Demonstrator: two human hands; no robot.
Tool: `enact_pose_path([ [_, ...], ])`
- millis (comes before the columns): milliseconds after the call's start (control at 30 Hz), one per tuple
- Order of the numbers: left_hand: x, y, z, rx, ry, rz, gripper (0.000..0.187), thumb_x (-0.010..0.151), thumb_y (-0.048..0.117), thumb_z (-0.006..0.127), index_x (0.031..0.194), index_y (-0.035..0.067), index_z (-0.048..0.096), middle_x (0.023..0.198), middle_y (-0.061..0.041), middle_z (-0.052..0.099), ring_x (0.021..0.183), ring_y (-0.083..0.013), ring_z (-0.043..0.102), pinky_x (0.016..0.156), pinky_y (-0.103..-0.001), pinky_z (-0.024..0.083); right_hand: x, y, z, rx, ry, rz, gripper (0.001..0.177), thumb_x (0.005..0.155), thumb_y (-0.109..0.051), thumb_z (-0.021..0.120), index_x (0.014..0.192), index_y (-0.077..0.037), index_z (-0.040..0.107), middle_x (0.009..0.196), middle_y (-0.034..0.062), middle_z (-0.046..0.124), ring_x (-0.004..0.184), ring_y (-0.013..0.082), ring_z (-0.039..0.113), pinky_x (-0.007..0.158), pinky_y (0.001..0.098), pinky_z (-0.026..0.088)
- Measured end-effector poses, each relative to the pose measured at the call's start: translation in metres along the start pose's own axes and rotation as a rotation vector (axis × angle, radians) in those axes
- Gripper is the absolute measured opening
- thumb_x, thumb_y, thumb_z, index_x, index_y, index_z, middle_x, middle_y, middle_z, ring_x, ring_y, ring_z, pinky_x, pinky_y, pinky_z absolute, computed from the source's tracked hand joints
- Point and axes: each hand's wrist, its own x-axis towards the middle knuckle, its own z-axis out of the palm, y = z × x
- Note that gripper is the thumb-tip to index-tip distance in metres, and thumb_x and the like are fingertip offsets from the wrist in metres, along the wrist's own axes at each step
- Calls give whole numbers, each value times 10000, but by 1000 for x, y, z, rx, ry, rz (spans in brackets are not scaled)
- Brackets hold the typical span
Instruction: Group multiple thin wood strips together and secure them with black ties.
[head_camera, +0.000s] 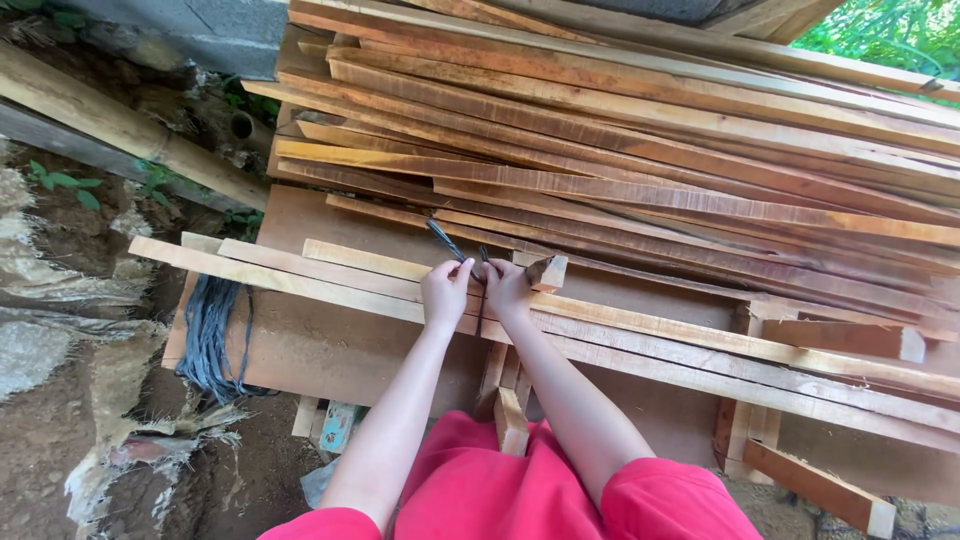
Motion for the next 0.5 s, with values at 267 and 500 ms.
enact_pose_path([
  [267,24,0,4,8,-33,87,331,934,384,770,862,61,775,817,-148,754,856,-373,726,773,-445,575,4,1,1,91,-36,111,215,907,-281,749,1070,-155,685,785,0,775,822,162,743,781,322,546],
  [500,30,8,-3,-65,-135,49,313,941,383,752,835,90,776,837,-122,755,892,-360,722,790,-429,561,8,16,2,-68,-71,-3,190,944,-383,689,977,-242,813,770,-54,774,847,149,756,720,288,571],
])
